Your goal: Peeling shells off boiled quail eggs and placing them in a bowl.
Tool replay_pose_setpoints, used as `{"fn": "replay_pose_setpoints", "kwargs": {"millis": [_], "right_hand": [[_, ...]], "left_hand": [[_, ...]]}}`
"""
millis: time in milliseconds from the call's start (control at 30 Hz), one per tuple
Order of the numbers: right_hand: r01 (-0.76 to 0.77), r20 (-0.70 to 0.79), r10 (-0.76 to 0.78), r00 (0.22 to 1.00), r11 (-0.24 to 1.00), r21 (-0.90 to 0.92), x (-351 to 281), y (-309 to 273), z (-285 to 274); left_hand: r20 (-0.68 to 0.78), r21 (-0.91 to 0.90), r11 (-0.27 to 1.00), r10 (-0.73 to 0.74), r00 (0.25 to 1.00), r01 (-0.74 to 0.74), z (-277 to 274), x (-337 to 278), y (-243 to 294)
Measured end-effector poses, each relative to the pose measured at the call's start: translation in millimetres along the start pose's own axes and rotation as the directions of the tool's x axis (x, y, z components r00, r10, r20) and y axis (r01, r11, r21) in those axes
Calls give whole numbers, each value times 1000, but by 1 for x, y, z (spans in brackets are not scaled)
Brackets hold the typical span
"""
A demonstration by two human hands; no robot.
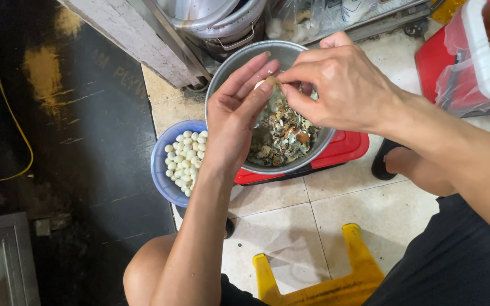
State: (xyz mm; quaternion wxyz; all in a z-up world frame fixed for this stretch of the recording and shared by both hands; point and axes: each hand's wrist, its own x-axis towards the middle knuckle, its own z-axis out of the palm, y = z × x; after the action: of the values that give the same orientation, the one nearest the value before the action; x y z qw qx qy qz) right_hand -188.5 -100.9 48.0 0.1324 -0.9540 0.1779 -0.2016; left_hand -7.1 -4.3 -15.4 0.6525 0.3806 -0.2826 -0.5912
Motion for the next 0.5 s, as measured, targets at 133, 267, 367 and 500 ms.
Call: {"fn": "replay_pose_setpoints", "kwargs": {"millis": [133, 267, 367, 500], "right_hand": [[-63, 11, 63, 998, 997, 35, -1, 2, 1], [-86, -51, 92, 995, 991, 100, 2, -1, -2], [-179, -36, 190, 981, 963, 203, 5, -4, -7], [-280, 21, 290, 957, 898, 339, 4, -3, -9]], "left_hand": [[-111, 67, 994, -78, 991, 86, 1, 0, -5], [-95, -58, 995, -84, 992, 78, -4, 1, -7], [-75, -52, 997, -69, 995, 65, -3, 0, -3], [-58, -108, 992, -65, 996, 59, -5, 0, 0]]}}
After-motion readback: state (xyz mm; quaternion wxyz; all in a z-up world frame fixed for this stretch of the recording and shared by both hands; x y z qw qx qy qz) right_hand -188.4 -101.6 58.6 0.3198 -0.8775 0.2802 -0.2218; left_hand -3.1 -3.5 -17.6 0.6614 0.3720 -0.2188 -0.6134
